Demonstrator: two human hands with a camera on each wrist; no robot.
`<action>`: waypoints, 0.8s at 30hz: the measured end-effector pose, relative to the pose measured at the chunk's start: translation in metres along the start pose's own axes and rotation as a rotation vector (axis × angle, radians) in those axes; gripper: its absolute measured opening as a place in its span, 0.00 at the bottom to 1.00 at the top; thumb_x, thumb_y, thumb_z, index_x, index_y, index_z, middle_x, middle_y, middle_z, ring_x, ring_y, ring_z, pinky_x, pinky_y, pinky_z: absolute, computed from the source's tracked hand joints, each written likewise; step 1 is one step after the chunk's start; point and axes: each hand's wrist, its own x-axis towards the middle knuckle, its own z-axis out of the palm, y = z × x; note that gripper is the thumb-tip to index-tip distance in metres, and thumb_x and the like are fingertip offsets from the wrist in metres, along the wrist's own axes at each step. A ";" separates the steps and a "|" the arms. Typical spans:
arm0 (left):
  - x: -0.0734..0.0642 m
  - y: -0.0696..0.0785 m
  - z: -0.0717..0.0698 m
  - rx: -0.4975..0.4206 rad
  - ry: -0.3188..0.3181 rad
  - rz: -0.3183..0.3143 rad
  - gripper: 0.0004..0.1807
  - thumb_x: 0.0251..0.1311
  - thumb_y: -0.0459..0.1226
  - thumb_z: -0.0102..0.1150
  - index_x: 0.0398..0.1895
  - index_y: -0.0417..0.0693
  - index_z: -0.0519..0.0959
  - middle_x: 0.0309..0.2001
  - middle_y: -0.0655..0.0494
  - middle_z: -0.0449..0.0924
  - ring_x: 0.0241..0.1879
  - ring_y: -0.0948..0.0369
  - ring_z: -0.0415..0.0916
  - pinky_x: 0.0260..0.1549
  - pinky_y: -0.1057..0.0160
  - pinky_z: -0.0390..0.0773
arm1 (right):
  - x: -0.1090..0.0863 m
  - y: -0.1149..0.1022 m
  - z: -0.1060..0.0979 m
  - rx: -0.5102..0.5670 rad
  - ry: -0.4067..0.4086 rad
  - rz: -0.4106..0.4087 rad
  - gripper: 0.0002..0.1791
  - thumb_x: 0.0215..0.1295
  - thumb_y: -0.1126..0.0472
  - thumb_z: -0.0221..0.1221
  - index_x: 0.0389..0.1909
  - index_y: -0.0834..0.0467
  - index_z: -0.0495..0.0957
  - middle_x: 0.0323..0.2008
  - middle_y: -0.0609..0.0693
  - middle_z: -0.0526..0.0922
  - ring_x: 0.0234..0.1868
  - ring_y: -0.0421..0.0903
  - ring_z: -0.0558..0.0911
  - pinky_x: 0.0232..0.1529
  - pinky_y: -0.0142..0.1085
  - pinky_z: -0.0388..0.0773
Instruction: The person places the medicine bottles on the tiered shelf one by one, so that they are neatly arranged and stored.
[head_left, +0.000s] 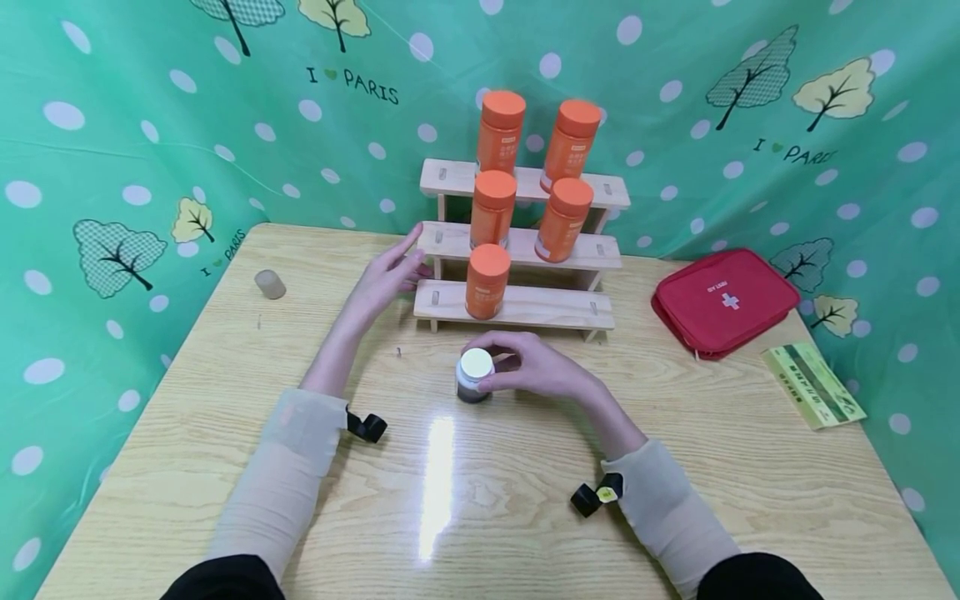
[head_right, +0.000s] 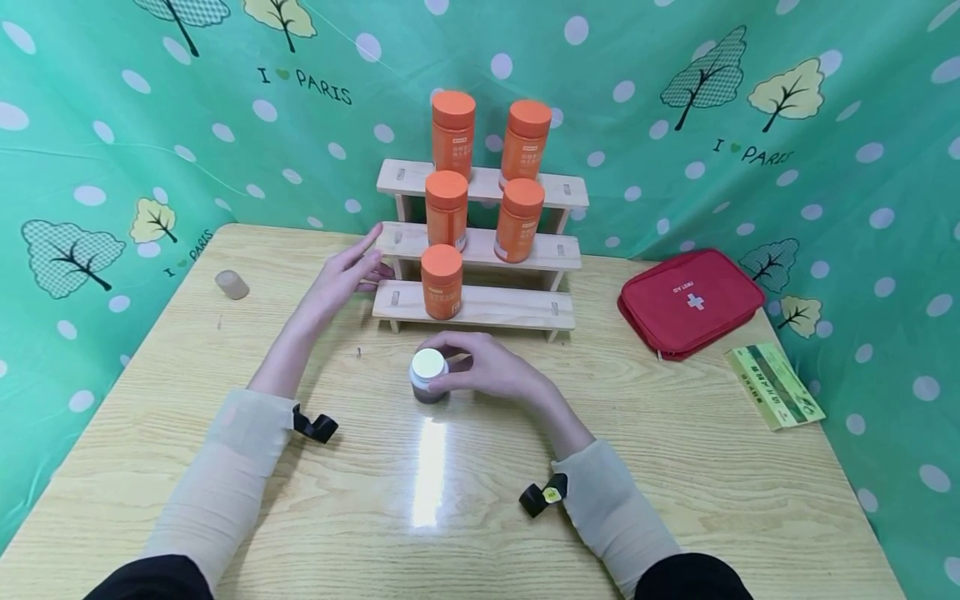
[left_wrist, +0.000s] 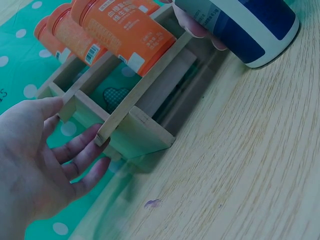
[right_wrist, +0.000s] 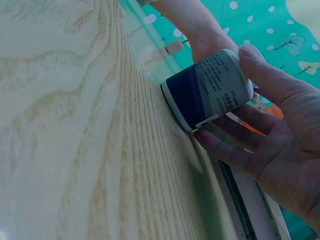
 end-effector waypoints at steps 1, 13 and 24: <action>0.000 0.000 0.000 -0.002 0.000 0.000 0.33 0.73 0.61 0.51 0.78 0.84 0.55 0.77 0.47 0.65 0.64 0.45 0.77 0.67 0.43 0.77 | 0.000 0.000 0.000 -0.001 0.001 -0.001 0.24 0.64 0.61 0.71 0.61 0.53 0.79 0.57 0.50 0.83 0.58 0.47 0.82 0.63 0.46 0.83; 0.000 0.000 0.000 -0.008 0.000 0.006 0.32 0.73 0.61 0.50 0.78 0.84 0.55 0.73 0.43 0.70 0.63 0.45 0.77 0.67 0.43 0.77 | -0.009 -0.010 -0.011 -0.019 0.055 -0.025 0.23 0.64 0.60 0.71 0.60 0.51 0.80 0.54 0.47 0.85 0.55 0.46 0.83 0.62 0.45 0.83; -0.002 0.002 0.000 -0.008 -0.002 0.010 0.32 0.74 0.60 0.51 0.78 0.85 0.55 0.75 0.45 0.68 0.62 0.45 0.78 0.67 0.44 0.78 | -0.020 -0.017 -0.031 -0.052 0.130 -0.015 0.24 0.63 0.58 0.72 0.60 0.50 0.80 0.55 0.47 0.84 0.54 0.47 0.82 0.60 0.42 0.83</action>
